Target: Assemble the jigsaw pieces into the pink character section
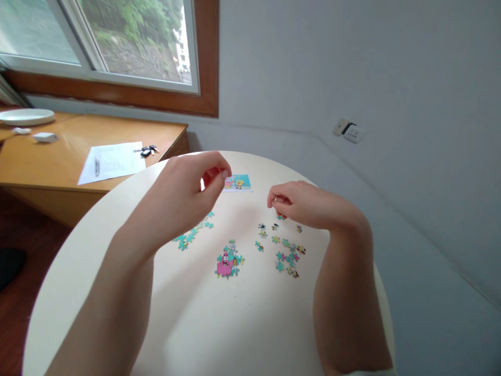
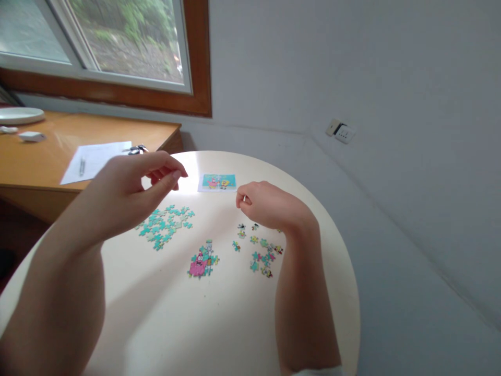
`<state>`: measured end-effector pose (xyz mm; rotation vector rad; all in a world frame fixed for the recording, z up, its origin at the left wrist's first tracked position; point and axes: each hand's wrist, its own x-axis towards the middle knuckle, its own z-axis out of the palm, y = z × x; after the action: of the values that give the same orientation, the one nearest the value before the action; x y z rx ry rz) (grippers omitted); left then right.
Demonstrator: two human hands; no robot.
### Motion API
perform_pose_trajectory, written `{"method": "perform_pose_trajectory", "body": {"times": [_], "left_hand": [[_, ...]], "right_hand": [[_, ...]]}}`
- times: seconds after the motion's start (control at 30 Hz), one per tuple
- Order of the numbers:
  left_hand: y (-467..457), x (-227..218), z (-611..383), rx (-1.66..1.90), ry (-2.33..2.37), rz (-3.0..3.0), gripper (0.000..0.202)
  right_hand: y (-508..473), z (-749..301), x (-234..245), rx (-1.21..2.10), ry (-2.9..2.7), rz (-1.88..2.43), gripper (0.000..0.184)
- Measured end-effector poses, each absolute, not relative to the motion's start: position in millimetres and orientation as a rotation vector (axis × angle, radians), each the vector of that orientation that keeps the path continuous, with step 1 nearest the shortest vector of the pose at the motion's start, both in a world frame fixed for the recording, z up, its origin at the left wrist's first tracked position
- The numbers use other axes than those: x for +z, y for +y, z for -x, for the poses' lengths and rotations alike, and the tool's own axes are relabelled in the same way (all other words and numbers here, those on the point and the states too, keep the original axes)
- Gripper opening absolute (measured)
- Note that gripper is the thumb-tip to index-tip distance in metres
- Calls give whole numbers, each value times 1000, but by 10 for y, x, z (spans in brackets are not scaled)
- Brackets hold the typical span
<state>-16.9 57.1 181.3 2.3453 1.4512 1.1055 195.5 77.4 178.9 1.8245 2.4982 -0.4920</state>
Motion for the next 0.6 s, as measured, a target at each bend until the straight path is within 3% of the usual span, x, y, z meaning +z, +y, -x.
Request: {"method": "perform_pose_trajectory", "body": {"times": [0.37, 0.6], "left_hand": [[537, 1848, 135, 1452, 1382, -2255, 8], [483, 1872, 87, 1409, 1353, -2262, 4]], "right_hand": [[709, -1784, 1781, -504, 2608, -1734, 19], [806, -1790, 1216, -582, 2485, -1567, 24]]}}
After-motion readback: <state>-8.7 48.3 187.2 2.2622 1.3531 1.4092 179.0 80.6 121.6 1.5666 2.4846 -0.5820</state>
